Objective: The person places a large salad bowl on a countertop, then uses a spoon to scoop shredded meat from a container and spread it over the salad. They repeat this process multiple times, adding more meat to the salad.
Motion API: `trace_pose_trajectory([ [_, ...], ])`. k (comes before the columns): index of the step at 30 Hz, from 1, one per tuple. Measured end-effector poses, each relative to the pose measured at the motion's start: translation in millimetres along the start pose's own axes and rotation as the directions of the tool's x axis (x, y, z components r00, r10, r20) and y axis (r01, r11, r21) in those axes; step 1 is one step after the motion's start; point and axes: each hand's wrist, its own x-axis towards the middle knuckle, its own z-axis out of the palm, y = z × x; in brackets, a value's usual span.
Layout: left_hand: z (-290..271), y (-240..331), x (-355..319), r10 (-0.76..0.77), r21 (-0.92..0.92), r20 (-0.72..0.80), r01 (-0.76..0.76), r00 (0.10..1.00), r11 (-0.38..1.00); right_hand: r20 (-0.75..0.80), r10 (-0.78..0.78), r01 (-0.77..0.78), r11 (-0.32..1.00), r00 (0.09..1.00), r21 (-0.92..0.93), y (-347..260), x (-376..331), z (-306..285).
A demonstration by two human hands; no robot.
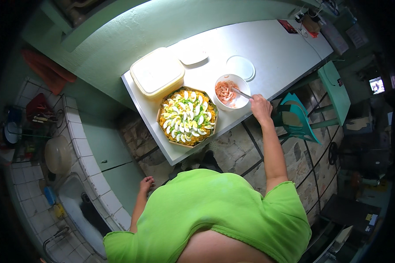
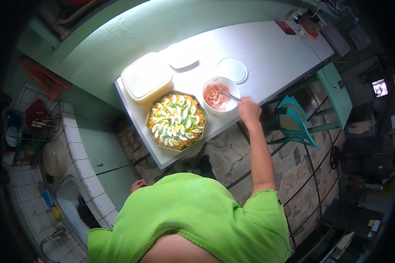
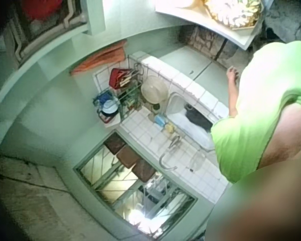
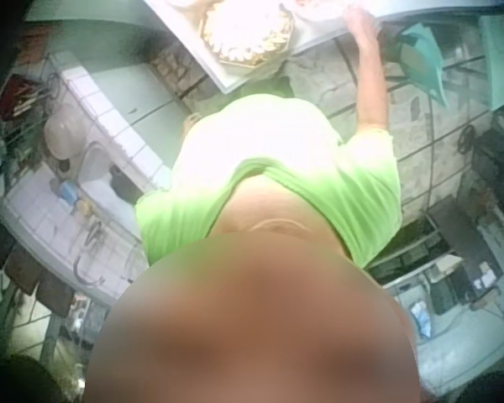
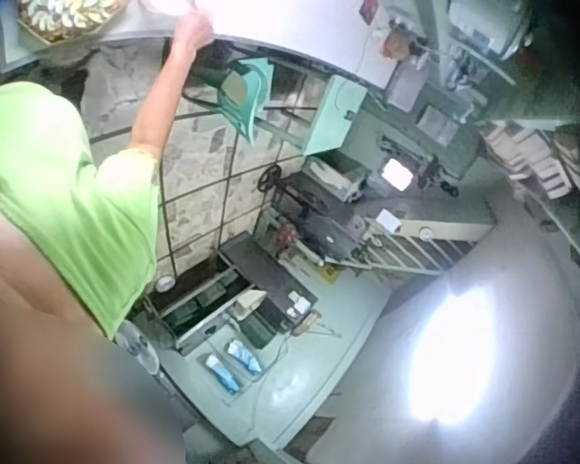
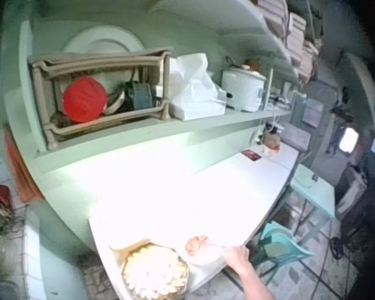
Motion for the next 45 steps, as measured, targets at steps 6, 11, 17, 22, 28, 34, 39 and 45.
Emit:
trace_pose_trajectory([
  [6, -2.7, -16.7, -1.2, -0.044, -0.001, 0.024, 0.045, 0.999, 0.999, -0.165, -0.076, 0.114, 0.964, 0.983, 0.238, -10.2, -37.6, -14.8],
  [11, -1.8, -17.5, 9.4, -0.027, -0.010, 0.026, 0.027, 0.999, 1.000, -0.211, -0.302, 0.339, 0.927, 0.929, 0.163, -34.4, -74.2, 4.5],
  [17, -0.2, -9.3, 13.2, 0.022, 0.042, 0.047, -0.024, 0.999, 0.999, -0.166, -0.359, 0.377, 0.921, 0.918, 0.093, -37.8, -86.1, 20.5],
  [22, 0.5, -2.7, 10.8, 0.013, 0.046, 0.053, -0.016, 0.999, 0.999, -0.107, -0.362, 0.371, 0.926, 0.926, 0.077, -42.7, -76.8, 27.1],
  [28, 1.1, -6.5, 10.6, 0.007, 0.010, 0.030, -0.008, 1.000, 1.000, -0.153, -0.418, 0.428, 0.903, 0.895, 0.039, -45.6, -72.2, 22.3],
  [34, 2.0, -15.7, 9.1, -0.020, 0.027, 0.054, 0.018, 0.998, 0.999, -0.065, -0.378, 0.379, 0.925, 0.924, 0.002, -41.4, -87.9, 16.6],
  [39, 2.1, -16.1, 13.7, -0.004, 0.005, 0.051, 0.004, 0.999, 1.000, -0.152, -0.222, 0.244, 0.959, 0.963, 0.147, -23.5, -78.7, -4.9],
  [45, 3.6, 2.5, 15.9, 0.015, 0.067, 0.055, -0.019, 0.998, 0.998, -0.202, -0.182, 0.223, 0.953, 0.962, 0.204, -6.0, -56.7, -24.2],
])
